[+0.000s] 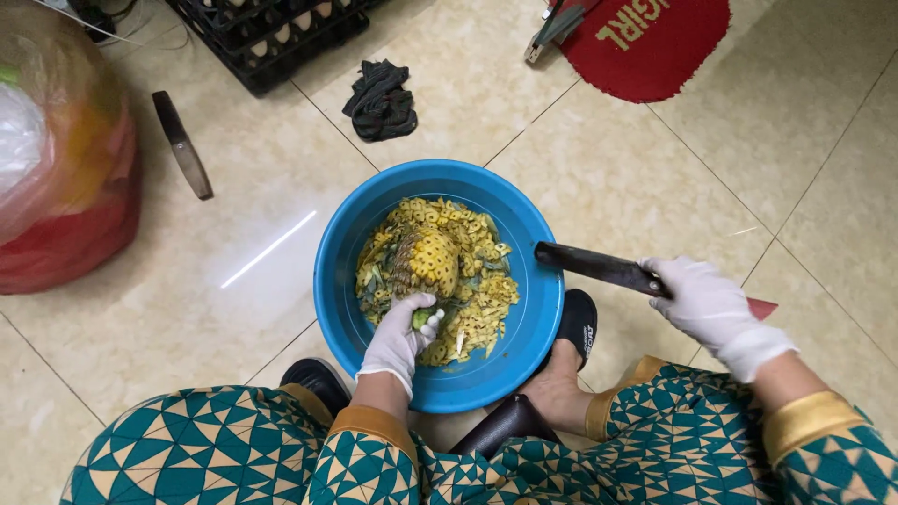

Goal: Peeling a pineapple and removing its eyes using a knife

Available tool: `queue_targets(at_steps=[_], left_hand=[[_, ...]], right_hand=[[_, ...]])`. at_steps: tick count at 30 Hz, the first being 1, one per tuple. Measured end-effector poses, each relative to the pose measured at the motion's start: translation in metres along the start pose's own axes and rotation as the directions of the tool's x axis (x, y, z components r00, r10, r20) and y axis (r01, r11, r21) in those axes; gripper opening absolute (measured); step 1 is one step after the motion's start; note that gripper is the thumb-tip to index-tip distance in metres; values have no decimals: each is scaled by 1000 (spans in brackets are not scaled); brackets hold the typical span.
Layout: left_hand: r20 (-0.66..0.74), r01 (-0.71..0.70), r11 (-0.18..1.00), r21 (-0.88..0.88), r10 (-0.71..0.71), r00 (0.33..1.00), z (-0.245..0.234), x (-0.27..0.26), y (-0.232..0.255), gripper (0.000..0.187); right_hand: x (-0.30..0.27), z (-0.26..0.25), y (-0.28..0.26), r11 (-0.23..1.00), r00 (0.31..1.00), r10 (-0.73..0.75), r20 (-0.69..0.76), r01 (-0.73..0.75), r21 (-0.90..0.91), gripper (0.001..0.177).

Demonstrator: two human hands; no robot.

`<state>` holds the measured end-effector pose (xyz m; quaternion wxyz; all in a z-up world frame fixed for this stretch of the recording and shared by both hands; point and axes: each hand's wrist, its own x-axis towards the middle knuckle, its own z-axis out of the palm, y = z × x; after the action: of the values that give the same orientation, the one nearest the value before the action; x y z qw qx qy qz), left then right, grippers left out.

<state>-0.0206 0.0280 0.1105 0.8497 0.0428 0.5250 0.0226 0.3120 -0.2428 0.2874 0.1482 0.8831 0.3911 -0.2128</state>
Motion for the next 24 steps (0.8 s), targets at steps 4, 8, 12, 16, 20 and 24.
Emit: queue_targets(at_steps=[4, 8, 12, 16, 20, 24], left_hand=[[-224, -156, 966, 207, 202, 954, 25, -32, 5, 95], [-137, -379, 864, 331, 442, 887, 5, -33, 5, 137], [-132, -348, 820, 454, 449, 884, 31, -128, 20, 124], [-70, -398, 787, 472, 483, 873, 33, -143, 25, 120], [-53, -399, 772, 495, 485, 873, 27, -109, 18, 123], [-47, -376, 781, 499, 458, 888, 35, -88, 13, 121]], right_hand=[[9, 34, -5, 860, 968, -129, -217, 0, -510, 55], [-2, 59, -30, 787, 919, -386, -82, 281, -549, 51], [-23, 32, -82, 973, 993, -114, 30, 118, -201, 84], [-20, 35, -112, 853, 981, 177, 75, -191, 486, 60], [-15, 52, -129, 554, 982, 67, 177, -185, 812, 57], [-22, 63, -150, 357, 981, 71, 183, -196, 913, 43]])
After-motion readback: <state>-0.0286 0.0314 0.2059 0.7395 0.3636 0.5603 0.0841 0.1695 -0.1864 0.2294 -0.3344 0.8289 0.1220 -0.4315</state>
